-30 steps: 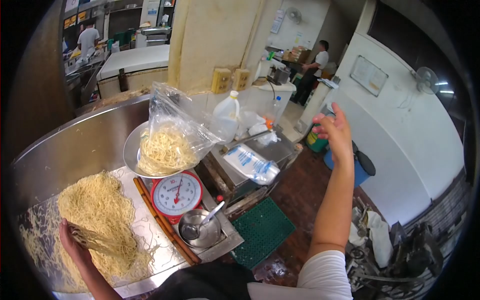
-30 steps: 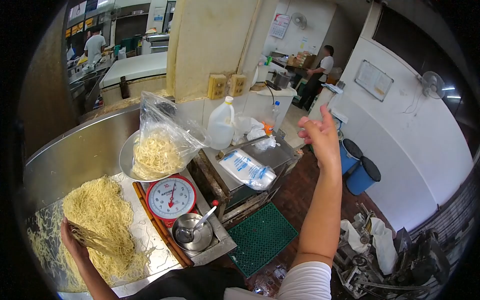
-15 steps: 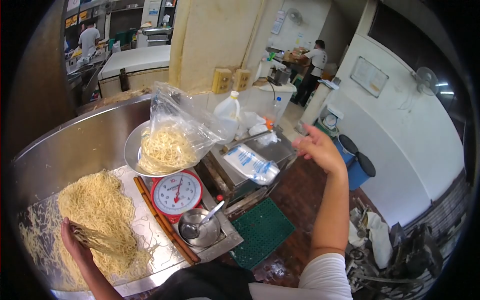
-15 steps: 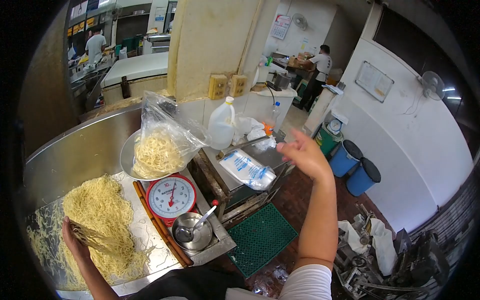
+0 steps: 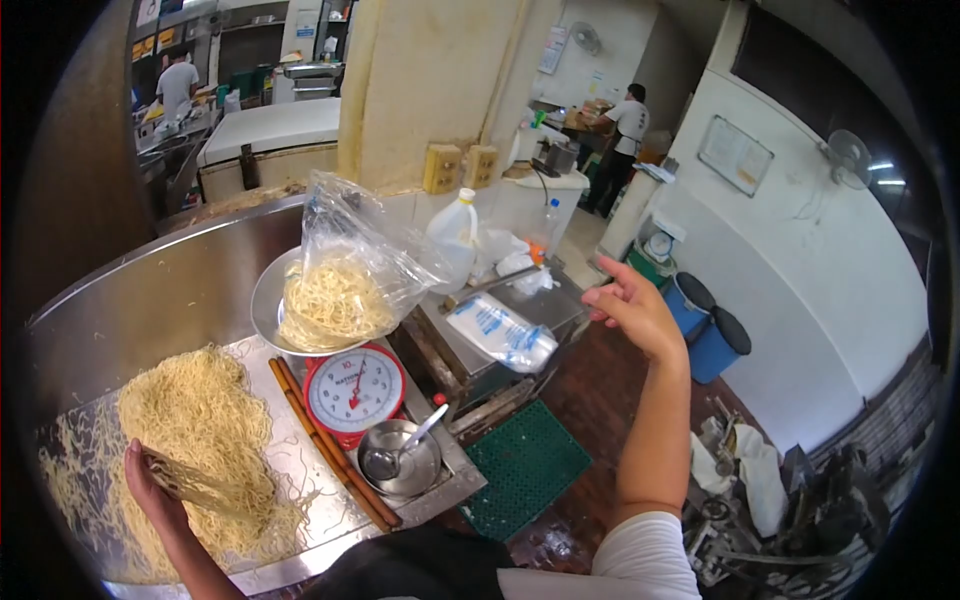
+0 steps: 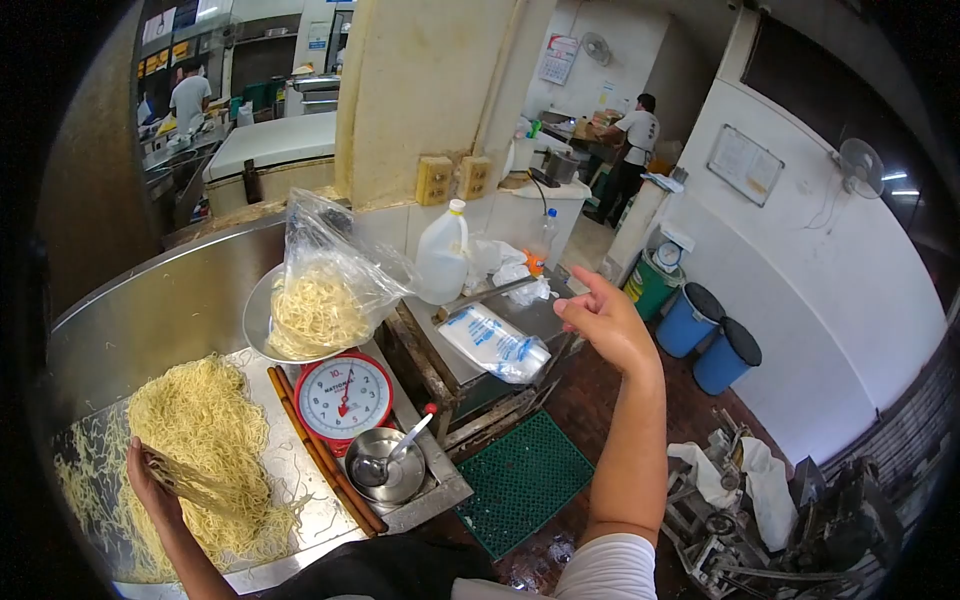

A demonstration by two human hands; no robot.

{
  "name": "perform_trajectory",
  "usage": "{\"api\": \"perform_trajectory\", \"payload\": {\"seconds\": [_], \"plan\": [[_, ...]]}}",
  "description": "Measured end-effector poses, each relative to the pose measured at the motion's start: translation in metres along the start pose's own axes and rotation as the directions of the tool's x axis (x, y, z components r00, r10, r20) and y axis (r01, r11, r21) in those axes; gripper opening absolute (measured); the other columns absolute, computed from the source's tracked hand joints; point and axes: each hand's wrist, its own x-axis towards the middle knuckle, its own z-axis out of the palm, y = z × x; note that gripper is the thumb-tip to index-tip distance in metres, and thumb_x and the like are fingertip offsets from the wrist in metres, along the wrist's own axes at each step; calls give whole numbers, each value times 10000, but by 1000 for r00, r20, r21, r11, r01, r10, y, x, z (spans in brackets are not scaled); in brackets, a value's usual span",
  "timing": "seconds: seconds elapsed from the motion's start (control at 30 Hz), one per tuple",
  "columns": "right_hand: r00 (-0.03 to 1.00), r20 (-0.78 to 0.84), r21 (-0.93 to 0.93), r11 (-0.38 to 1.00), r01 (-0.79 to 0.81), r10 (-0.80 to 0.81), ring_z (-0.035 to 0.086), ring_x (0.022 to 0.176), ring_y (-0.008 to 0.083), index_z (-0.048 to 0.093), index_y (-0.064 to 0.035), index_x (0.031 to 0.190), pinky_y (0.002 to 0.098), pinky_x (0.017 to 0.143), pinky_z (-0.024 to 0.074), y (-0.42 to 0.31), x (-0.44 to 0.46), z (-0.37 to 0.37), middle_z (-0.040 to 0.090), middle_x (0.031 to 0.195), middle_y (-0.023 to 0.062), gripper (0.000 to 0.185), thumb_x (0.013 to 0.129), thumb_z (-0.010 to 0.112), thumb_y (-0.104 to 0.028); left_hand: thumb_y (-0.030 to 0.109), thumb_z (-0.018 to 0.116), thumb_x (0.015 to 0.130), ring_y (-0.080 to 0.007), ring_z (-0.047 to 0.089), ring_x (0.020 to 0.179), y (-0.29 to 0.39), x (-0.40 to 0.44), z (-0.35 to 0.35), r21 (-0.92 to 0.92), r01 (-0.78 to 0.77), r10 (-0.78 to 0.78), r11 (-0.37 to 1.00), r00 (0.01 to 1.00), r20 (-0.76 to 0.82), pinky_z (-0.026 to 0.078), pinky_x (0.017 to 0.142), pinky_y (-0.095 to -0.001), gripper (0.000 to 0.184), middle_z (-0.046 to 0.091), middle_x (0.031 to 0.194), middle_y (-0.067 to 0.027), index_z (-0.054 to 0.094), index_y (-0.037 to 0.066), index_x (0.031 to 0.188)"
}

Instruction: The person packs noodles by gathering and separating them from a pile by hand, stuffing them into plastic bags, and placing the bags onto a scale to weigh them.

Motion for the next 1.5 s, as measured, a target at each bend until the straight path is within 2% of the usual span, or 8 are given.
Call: {"api": "perform_trajectory", "payload": {"seconds": [0.23, 0.47, 0.53, 0.73, 0.83, 0.97, 1.17, 1.5], "plan": [[993, -90, 38, 996, 75, -71, 581, 718, 123, 153, 27, 1423, 241, 632, 447, 5, -4, -2, 627, 880, 71, 816, 805, 652, -159, 257, 568, 900, -52, 388, 667, 9, -12, 25, -1, -8, 8, 1000, 998, -55, 325, 604, -223, 159, 376, 716, 63, 512, 138, 810], [975, -148, 47, 984, 171, -163, 579, 728, 127, 119, -3, 1438, 256, 657, 462, -10, -6, -3, 626, 916, 97, 808, 814, 624, -91, 249, 563, 904, -51, 383, 658, 11, -12, 26, -13, -25, 25, 1000, 1000, 7, 326, 600, -223, 173, 369, 709, 63, 498, 134, 792], [964, -157, 60, 972, 226, -215, 577, 728, 122, 115, -5, 1439, 258, 660, 463, -12, -5, -1, 624, 923, 104, 813, 812, 626, -83, 248, 564, 903, -51, 380, 657, 16, -19, 38, -2, -24, 24, 1000, 997, -68, 324, 600, -223, 176, 364, 709, 63, 490, 137, 787], [827, -321, -163, 887, 432, -462, 582, 735, 121, 103, 5, 1437, 262, 672, 460, -31, 1, 7, 628, 951, 114, 808, 824, 616, -111, 251, 572, 896, -53, 377, 658, 14, -16, 30, -3, -18, 17, 1000, 999, -33, 321, 599, -223, 181, 358, 712, 62, 482, 142, 782], [914, -307, 18, 958, 286, -267, 594, 737, 131, 90, 22, 1433, 263, 664, 455, -43, 5, 3, 633, 980, 114, 819, 831, 614, -162, 252, 568, 896, -53, 373, 649, 16, -21, 38, 7, -14, 15, 1000, 995, -102, 316, 592, -224, 191, 354, 704, 62, 471, 147, 769], [907, -295, 21, 947, 321, -301, 606, 734, 146, 78, 37, 1427, 267, 657, 449, -41, 6, 7, 638, 988, 106, 842, 829, 619, -205, 258, 561, 897, -52, 366, 631, 16, -21, 34, 18, -9, 9, 1000, 1000, -27, 308, 577, -226, 218, 342, 684, 64, 447, 157, 741], [938, -296, 80, 973, 215, -182, 610, 727, 152, 74, 42, 1427, 254, 620, 442, -26, 14, 1, 644, 960, 99, 853, 818, 621, -199, 262, 558, 898, -50, 370, 621, 12, -20, 29, 15, 4, -3, 1000, 997, -78, 305, 568, -230, 220, 342, 676, 68, 450, 162, 736], [962, -257, 73, 990, 119, -96, 605, 705, 144, 63, 41, 1428, 226, 594, 453, 1, 14, 5, 649, 949, 89, 848, 834, 599, -240, 265, 574, 892, -52, 383, 637, 4, -12, 17, 1, -1, 1, 1000, 1000, 3, 320, 584, -225, 183, 362, 692, 66, 490, 153, 775]]}}
